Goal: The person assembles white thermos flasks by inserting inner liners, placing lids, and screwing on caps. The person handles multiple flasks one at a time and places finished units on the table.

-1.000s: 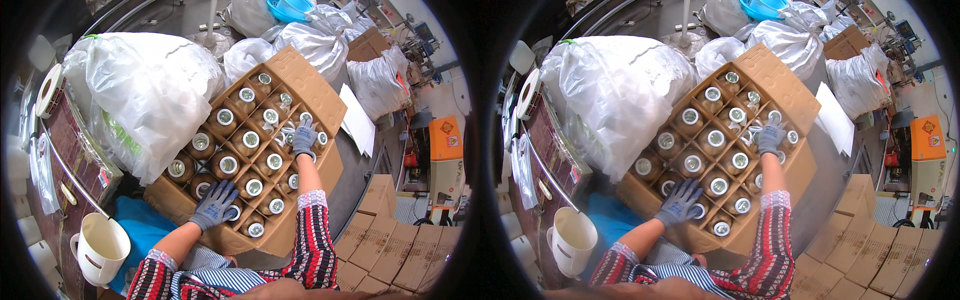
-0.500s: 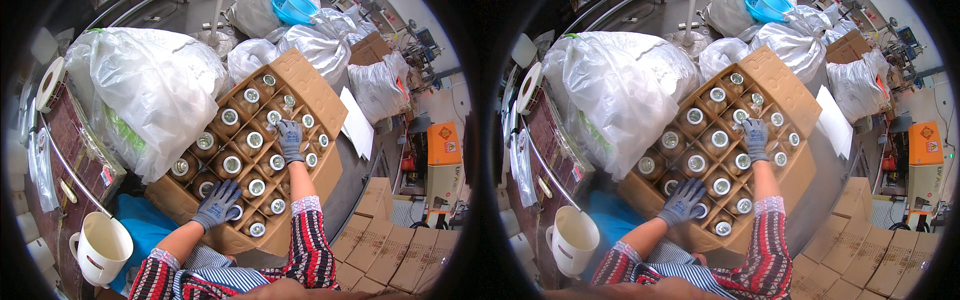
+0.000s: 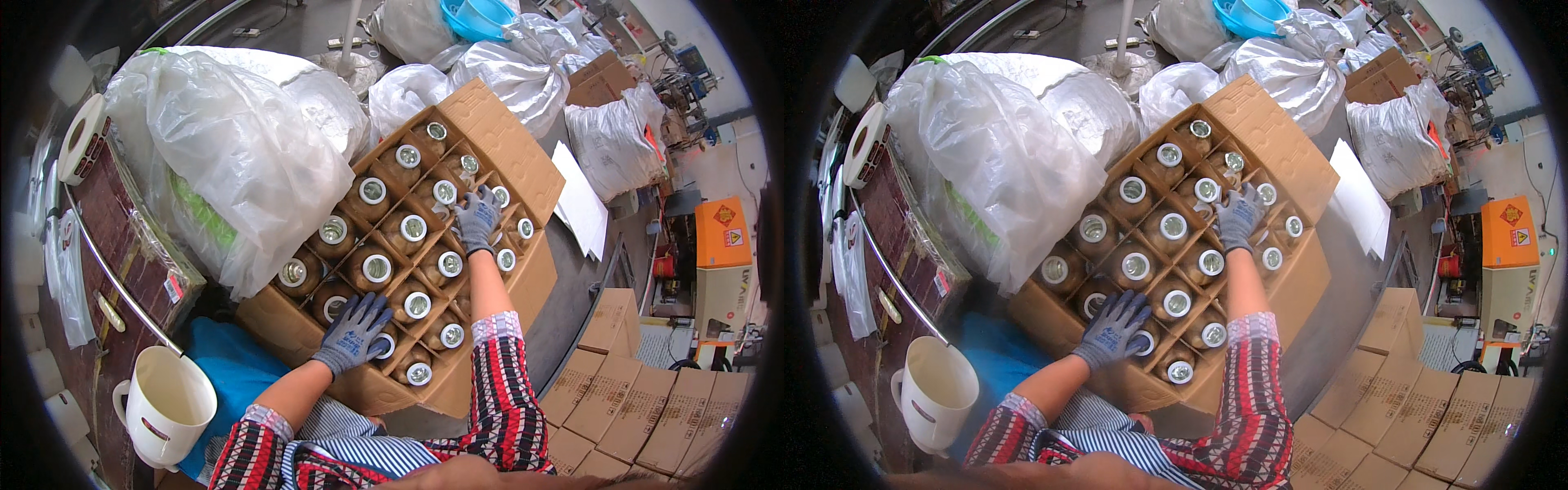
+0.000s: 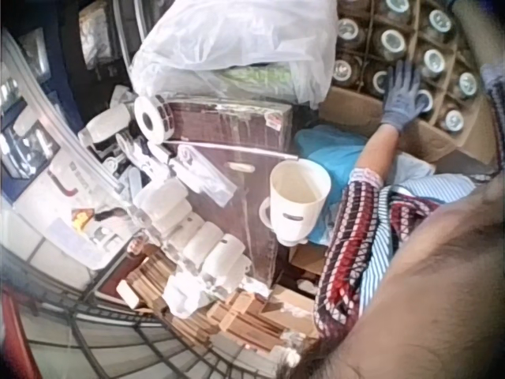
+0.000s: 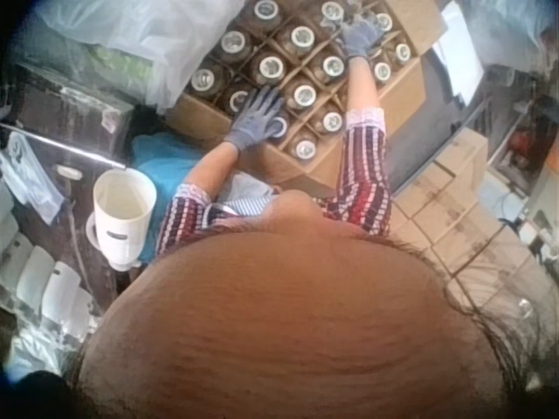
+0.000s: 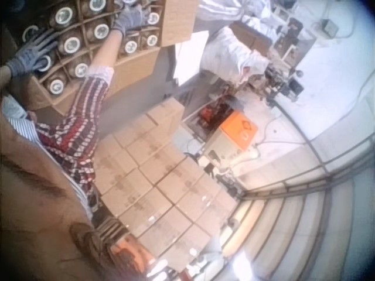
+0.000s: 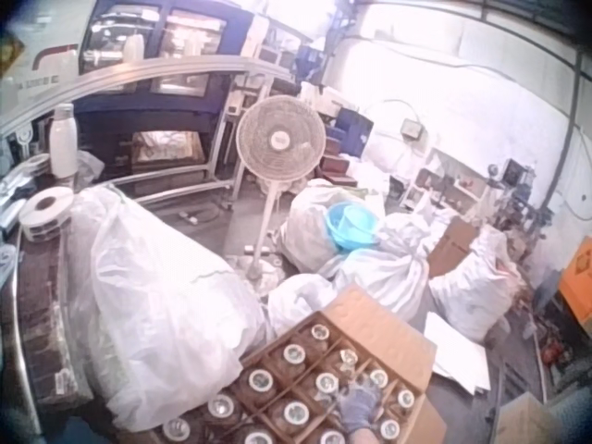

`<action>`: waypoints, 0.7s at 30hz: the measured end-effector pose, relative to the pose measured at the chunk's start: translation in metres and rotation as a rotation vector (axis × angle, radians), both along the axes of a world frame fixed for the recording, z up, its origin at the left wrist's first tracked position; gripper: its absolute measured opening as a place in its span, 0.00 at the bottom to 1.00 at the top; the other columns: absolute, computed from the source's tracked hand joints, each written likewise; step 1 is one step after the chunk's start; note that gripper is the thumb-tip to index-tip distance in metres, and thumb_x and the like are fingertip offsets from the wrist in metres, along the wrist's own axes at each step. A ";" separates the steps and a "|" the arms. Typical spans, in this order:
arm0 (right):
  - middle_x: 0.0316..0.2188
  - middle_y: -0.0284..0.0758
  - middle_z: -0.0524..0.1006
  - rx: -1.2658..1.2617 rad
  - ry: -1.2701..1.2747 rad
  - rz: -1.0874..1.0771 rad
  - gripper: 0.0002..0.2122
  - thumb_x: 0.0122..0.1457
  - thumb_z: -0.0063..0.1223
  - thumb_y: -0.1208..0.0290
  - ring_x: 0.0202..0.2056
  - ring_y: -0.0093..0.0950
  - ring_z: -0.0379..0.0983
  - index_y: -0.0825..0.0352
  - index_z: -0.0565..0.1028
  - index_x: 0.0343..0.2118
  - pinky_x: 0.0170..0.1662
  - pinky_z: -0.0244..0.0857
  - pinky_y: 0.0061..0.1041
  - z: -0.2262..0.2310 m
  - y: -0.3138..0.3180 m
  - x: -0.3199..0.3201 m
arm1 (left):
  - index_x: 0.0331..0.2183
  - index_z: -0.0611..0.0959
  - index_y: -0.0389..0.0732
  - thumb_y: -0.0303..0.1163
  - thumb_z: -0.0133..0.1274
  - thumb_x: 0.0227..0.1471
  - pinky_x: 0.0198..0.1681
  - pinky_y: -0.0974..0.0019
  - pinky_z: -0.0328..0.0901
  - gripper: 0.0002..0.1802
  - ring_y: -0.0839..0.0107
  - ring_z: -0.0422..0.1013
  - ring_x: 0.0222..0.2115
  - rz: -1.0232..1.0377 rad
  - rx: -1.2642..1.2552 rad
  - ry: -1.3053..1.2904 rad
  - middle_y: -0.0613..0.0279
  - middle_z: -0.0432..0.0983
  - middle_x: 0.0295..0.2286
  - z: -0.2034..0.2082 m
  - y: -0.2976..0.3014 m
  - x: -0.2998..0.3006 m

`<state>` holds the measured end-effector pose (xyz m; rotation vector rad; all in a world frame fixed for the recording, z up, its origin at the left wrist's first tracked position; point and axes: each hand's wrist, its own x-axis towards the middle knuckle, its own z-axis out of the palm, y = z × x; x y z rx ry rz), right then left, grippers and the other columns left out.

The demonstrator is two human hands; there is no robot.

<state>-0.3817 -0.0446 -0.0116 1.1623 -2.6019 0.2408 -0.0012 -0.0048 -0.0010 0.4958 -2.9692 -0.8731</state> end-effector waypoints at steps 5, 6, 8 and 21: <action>0.55 0.32 0.76 -0.142 -0.162 -0.157 0.08 0.48 0.65 0.62 0.58 0.40 0.67 0.56 0.87 0.29 0.60 0.60 0.41 -0.016 -0.006 -0.002 | 0.67 0.66 0.44 0.52 0.56 0.55 0.73 0.43 0.40 0.43 0.49 0.47 0.70 -0.002 0.007 -0.001 0.51 0.52 0.69 -0.002 0.001 0.003; 0.55 0.33 0.76 -0.214 -0.275 -0.258 0.09 0.48 0.64 0.60 0.59 0.41 0.66 0.57 0.87 0.30 0.59 0.60 0.40 -0.018 -0.003 -0.014 | 0.67 0.66 0.43 0.52 0.56 0.55 0.73 0.43 0.40 0.43 0.49 0.46 0.70 0.000 0.025 -0.003 0.51 0.52 0.69 -0.002 0.001 0.003; 0.57 0.33 0.74 -0.080 -0.328 -0.202 0.11 0.48 0.65 0.57 0.60 0.41 0.65 0.55 0.87 0.31 0.60 0.60 0.42 -0.015 0.001 -0.038 | 0.67 0.65 0.44 0.52 0.56 0.55 0.73 0.43 0.40 0.43 0.49 0.46 0.71 -0.018 0.029 -0.007 0.50 0.52 0.69 -0.001 0.000 0.000; 0.46 0.40 0.77 -0.400 -0.016 0.019 0.11 0.57 0.62 0.60 0.47 0.42 0.73 0.63 0.80 0.30 0.49 0.68 0.40 0.007 -0.060 -0.024 | 0.68 0.63 0.44 0.52 0.53 0.58 0.71 0.43 0.43 0.43 0.48 0.50 0.69 0.000 0.056 -0.015 0.49 0.51 0.69 0.000 -0.003 0.003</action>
